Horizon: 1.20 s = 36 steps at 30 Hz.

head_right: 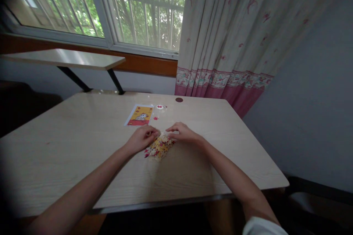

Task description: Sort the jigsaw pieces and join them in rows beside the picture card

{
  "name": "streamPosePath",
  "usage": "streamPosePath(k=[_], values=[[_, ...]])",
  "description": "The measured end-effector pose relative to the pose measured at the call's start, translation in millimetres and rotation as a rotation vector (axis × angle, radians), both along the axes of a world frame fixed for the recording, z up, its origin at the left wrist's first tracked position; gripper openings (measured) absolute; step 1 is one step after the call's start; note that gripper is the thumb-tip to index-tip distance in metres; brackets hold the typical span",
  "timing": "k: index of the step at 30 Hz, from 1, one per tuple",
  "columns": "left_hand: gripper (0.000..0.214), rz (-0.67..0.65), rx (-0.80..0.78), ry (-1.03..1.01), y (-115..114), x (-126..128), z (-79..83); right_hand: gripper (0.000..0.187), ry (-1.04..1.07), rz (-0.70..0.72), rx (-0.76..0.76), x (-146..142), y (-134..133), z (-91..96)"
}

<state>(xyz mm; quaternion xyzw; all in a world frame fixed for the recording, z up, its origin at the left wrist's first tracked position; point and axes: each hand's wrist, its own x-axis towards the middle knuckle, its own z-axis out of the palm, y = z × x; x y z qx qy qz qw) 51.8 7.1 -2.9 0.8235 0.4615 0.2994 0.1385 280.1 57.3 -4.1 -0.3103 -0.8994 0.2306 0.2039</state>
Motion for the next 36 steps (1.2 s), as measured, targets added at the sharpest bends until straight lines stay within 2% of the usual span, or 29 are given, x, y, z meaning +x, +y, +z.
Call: streamPosePath(k=[4,10,15,21,26,32,36], values=[[0.019,-0.016,0.003,0.026,-1,0,1.2,0.027,0.042,-0.032,-0.005,-1,-16,-2.5],[0.019,-0.065,-0.020,0.007,-5,3,4.8,0.012,0.153,-0.027,0.051,-10,-21,-2.2],[0.023,-0.116,-0.084,-0.073,-10,8,10.7,0.008,0.307,-0.096,0.049,-12,-29,-1.8],[0.028,-0.157,-0.267,-0.304,-9,12,9.9,0.014,0.435,-0.142,0.211,-18,-34,-1.6],[0.031,-0.056,-0.469,-0.528,-3,12,-1.1,0.009,0.370,-0.159,0.416,-16,-31,-6.6],[0.031,-0.007,-0.518,-0.638,-1,13,-4.9,0.010,0.372,-0.126,0.596,-15,-29,-7.8],[0.035,-0.061,-0.546,-0.652,-2,14,-2.3,0.012,0.335,-0.106,0.644,-14,-34,-2.8]])
